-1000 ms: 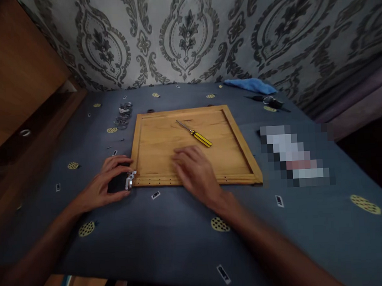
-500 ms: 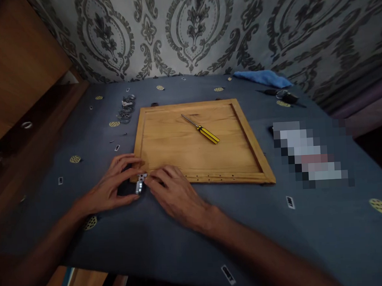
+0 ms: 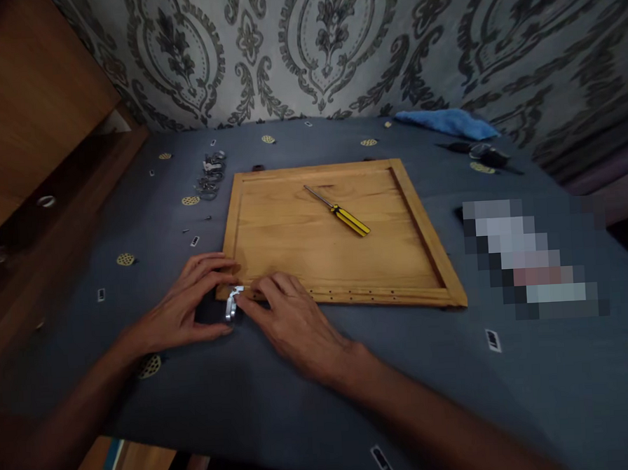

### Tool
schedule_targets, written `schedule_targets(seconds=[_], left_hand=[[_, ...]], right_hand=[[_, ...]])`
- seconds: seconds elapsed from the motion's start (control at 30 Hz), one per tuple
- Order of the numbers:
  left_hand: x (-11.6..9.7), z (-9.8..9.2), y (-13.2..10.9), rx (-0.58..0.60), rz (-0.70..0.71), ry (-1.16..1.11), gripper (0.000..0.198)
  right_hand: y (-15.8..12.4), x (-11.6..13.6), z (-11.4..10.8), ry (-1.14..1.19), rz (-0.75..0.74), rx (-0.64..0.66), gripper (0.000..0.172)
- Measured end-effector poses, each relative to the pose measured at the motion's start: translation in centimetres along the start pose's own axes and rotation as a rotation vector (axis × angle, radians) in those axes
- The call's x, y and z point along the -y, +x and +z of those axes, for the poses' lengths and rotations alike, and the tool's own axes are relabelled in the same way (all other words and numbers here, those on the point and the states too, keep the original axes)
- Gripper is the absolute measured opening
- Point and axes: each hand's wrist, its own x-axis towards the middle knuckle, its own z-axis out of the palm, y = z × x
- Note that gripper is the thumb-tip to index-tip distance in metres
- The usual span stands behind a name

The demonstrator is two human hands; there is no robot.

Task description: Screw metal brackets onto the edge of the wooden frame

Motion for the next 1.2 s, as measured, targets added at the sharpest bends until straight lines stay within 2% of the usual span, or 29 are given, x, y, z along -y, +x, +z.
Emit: schedule_targets(seconds=[0.3, 0.6, 0.77, 1.2], left_hand=[[-0.4, -0.17, 0.13, 0.008, -0.016, 0.024, 0.044], [-0.35, 0.16, 0.2, -0.015, 0.004, 0.003, 0.042], [-0.32, 0.18, 0.23, -0.019, 0.011, -0.017, 0.041], [-0.29, 0.02, 0.11, -0.015, 0.017, -0.018, 0.04]], right_hand=[[0.16, 0.02, -0.21, 0.029, -0.022, -0.01, 0.029], [0.05, -0.05, -0.22, 0.034, -0.026, -0.009, 0.031], [0.07, -0.14, -0.61, 0.093, -0.056, -0.084, 0.025], [0.2, -0.03, -0.69, 0.121, -0.087, -0.129, 0.025]])
